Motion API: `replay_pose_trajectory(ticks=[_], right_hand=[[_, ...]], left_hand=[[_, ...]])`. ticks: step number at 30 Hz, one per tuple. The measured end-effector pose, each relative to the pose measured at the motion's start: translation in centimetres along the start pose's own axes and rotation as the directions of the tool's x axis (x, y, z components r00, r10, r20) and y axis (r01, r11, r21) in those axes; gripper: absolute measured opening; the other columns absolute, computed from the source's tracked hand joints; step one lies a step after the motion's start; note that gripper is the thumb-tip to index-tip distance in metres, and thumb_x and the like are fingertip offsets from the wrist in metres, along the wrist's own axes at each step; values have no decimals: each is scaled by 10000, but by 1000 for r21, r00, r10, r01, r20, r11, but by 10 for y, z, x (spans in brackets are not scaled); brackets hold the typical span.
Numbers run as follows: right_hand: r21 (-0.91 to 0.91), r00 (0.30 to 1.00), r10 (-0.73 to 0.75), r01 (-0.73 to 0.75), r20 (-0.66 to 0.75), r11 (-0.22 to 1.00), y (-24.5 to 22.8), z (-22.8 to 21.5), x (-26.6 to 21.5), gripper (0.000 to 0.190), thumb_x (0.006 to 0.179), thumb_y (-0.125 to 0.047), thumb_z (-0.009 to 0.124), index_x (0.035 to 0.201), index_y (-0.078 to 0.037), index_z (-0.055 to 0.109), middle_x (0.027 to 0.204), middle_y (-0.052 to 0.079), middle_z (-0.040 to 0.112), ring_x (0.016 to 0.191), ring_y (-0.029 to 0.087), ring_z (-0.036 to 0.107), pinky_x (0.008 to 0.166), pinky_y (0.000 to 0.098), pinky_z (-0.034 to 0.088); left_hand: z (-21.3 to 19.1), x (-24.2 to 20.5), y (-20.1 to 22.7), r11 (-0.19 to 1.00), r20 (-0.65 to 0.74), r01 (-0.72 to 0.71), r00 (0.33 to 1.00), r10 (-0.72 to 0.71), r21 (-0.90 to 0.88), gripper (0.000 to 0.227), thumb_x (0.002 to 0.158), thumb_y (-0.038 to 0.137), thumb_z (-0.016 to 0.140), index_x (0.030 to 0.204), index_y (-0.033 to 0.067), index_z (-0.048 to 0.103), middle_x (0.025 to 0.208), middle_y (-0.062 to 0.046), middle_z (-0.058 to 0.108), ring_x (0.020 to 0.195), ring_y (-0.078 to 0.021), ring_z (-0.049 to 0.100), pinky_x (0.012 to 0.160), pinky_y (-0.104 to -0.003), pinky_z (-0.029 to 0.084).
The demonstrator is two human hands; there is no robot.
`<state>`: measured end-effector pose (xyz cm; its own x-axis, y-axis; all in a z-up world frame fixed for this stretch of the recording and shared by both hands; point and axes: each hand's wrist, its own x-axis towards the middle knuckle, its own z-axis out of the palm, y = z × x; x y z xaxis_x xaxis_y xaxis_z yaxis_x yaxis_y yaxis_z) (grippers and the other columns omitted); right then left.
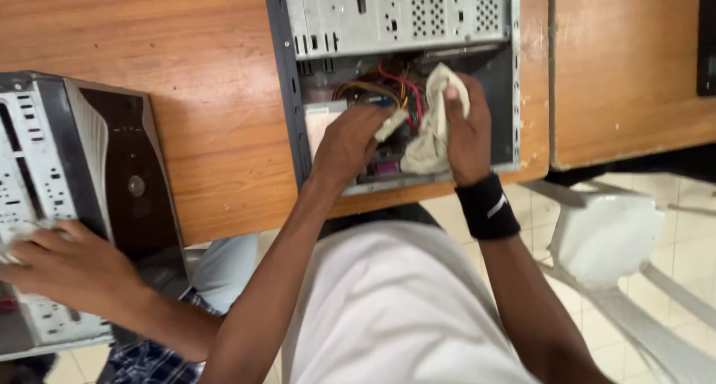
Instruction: The person sits cross-legged and cleans the interior of an open computer case using a white cloth. They wipe the motherboard, power supply, and various internal cables, occasionally rearranging the wires to reach different areas.
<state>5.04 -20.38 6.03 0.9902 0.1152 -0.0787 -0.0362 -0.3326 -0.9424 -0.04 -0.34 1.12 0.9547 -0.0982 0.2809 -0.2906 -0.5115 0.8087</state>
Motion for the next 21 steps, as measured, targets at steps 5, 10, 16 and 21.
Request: replay_pose_trajectory(ticks=[5, 10, 16, 21], right_hand=[[28, 998, -40, 39, 38, 999, -6, -3, -12, 327, 1161, -268, 505, 1351, -3, 490, 1273, 60, 508, 1168, 144, 493, 1075, 275, 412], [-114, 994, -19, 31, 104, 993, -10, 1, -26, 294, 1084, -182, 598, 1301, 6, 535, 1215, 84, 531, 1079, 168, 556, 949, 286, 495], [-268, 966, -123, 184, 226, 946, 1, -1, -37, 395, 952, -296, 811, 1175, -12, 650, 1160, 105, 720, 1037, 187, 728, 917, 321, 579], [0, 982, -132, 134, -133, 991, -13, 6, -20, 466, 1028, -409, 832, 1249, -100, 563, 1193, -39, 608, 915, 62, 592, 801, 192, 502]], left_hand=[[-2, 1, 5, 995, 89, 99, 991, -99, 7, 591, 709, -98, 715, 1284, 21, 646, 1101, -156, 670, 1025, -365, 642, 887, -433, 533], [-1, 0, -1, 995, 24, 96, 995, -97, 25, 583, 712, -85, 709, 1277, 50, 652, 1137, -130, 682, 1059, -340, 668, 914, -408, 555], [0, -2, 1, 995, -52, 91, 995, -89, 42, 488, 794, 49, 795, 1260, 21, 651, 1054, -119, 667, 1017, -312, 655, 891, -438, 527], [1, -6, -3, 988, -99, 129, 988, -120, 91, 458, 837, 4, 763, 1281, 31, 658, 1079, -111, 671, 990, -306, 635, 879, -424, 493]])
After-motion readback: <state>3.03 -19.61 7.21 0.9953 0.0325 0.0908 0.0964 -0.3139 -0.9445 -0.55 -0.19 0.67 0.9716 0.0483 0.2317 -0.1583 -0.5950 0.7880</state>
